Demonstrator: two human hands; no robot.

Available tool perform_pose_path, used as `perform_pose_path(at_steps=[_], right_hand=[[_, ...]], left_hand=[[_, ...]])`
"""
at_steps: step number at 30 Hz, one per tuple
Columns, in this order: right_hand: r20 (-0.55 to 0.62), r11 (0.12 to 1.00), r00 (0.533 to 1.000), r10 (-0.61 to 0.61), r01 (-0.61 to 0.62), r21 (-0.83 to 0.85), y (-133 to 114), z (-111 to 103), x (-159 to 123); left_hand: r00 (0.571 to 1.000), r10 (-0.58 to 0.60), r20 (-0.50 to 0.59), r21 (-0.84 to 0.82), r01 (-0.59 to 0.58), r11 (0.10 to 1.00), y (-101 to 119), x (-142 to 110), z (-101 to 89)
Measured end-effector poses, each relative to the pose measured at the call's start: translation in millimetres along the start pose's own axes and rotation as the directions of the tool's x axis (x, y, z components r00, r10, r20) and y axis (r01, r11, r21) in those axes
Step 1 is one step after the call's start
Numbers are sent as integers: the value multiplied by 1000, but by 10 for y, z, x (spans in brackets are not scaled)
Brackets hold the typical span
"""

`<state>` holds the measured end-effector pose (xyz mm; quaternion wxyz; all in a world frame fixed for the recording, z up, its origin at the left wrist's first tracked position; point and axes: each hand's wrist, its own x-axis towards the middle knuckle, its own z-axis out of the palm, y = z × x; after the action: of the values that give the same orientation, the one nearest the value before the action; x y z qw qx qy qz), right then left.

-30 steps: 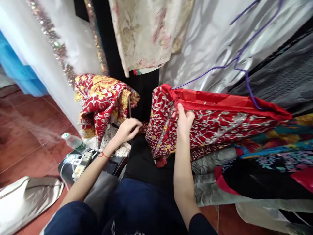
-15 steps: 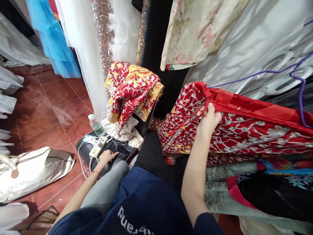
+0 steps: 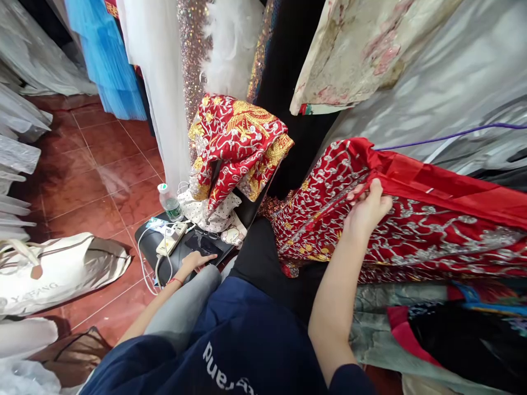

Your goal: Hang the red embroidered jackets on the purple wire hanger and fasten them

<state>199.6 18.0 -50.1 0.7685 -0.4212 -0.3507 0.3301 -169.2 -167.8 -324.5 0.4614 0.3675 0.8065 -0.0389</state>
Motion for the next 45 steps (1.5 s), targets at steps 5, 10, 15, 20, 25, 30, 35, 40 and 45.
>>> perform_pose_path(at_steps=[5, 10, 15, 20, 25, 30, 35, 40, 45], right_hand=[[7, 1000, 1000, -1, 1, 12, 9, -21, 9], [17, 1000, 1000, -4, 4, 7, -13, -13, -10], [5, 1000, 1000, 1, -2, 27, -15, 4, -12], [36, 997, 999, -20, 17, 70, 10, -18, 15], [66, 995, 997, -30, 23, 100, 44, -47, 30], [61, 993, 998, -28, 21, 113, 61, -48, 26], [72, 993, 997, -30, 22, 113, 45, -52, 20], [53, 995, 998, -24, 19, 95, 31, -36, 11], [38, 999, 999, -14, 12, 47, 16, -17, 14]], left_hand=[[1000, 0, -6, -2, 0, 1000, -3, -9, 0], [1000, -7, -17, -6, 7, 1000, 22, -44, -15], [1000, -7, 7, -69, 8, 998, 35, -62, -3], [997, 54, 60, -208, -41, 977, 31, -76, -198], [983, 165, -82, -278, -182, 943, 98, -114, -659], [964, 210, -161, -213, -242, 947, 205, -152, -693], [971, 131, -199, -45, -142, 989, 149, -171, -528], [960, 58, -274, 98, -32, 995, 54, -199, -435], [878, 67, -474, 114, -14, 993, 126, -263, -365]])
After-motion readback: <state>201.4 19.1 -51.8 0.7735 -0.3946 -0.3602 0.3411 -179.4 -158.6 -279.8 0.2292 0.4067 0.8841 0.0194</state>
